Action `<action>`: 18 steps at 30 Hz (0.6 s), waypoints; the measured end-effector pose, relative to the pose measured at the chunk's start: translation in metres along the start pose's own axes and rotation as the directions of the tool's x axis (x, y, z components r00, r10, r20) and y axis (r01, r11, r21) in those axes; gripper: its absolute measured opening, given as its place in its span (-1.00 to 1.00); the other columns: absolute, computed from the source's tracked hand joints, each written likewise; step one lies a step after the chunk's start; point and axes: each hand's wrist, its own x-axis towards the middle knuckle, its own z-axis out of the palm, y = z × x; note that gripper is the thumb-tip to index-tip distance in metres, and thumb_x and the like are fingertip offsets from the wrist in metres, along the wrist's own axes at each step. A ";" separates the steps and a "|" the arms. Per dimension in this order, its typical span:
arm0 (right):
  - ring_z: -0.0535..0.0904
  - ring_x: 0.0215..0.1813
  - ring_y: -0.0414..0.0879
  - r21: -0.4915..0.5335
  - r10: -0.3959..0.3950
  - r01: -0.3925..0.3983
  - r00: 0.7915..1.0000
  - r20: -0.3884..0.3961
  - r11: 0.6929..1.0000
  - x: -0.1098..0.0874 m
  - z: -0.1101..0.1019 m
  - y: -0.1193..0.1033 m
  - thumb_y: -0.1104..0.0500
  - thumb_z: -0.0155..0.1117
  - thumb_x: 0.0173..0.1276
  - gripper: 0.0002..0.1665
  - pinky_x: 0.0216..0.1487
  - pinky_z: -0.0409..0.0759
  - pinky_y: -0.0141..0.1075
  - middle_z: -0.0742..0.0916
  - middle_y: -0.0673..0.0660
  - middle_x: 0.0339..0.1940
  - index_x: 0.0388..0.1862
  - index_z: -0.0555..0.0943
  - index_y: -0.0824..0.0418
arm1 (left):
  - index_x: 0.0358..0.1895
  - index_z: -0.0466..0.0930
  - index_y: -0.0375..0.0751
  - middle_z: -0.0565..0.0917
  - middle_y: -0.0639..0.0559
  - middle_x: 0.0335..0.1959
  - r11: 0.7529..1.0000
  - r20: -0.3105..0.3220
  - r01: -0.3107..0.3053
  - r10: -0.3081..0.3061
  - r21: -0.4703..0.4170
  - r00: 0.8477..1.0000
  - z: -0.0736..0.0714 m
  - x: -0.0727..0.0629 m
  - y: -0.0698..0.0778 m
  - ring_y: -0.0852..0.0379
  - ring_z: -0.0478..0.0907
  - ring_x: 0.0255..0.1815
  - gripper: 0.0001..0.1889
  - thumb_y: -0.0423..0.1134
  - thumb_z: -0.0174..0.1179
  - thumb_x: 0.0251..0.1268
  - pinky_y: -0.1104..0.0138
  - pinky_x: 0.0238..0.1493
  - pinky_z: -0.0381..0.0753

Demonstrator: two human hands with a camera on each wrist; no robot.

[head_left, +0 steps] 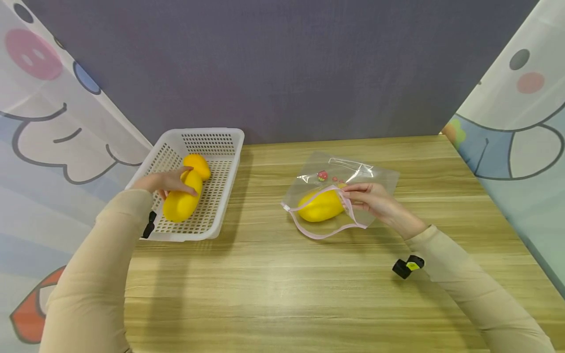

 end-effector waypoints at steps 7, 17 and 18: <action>0.64 -0.32 -0.14 -0.007 -0.001 0.001 1.000 0.002 1.000 -0.001 0.000 -0.002 0.43 0.06 0.23 -0.73 -0.25 0.58 -0.40 0.70 0.07 -0.35 -0.37 0.67 0.17 | 0.36 -0.43 -0.23 -0.16 -0.52 0.24 0.996 -0.071 -0.080 0.078 -0.026 0.994 -0.003 -0.004 0.004 -0.46 0.16 0.10 0.07 0.12 0.17 0.01 0.02 -0.30 0.55; 0.64 -0.33 -0.13 -0.007 0.013 -0.013 1.000 -0.010 1.000 0.000 -0.001 -0.002 0.44 0.04 0.23 -0.71 -0.25 0.58 -0.39 0.70 0.09 -0.36 -0.38 0.67 0.17 | 0.38 -0.34 -0.13 0.03 -0.44 0.22 0.983 -0.168 -0.182 0.175 -0.026 0.970 -0.007 -0.012 0.016 -0.34 0.28 0.03 0.01 0.10 0.17 0.03 0.04 -0.28 0.52; 0.64 -0.33 -0.13 -0.008 0.014 -0.014 1.000 -0.010 1.000 0.000 -0.001 -0.002 0.44 0.04 0.23 -0.71 -0.25 0.58 -0.39 0.70 0.09 -0.36 -0.38 0.67 0.17 | 0.38 -0.32 -0.13 0.05 -0.42 0.21 0.981 -0.183 -0.190 0.182 -0.027 0.966 -0.007 -0.013 0.016 -0.32 0.29 0.02 0.00 0.10 0.17 0.03 0.05 -0.29 0.52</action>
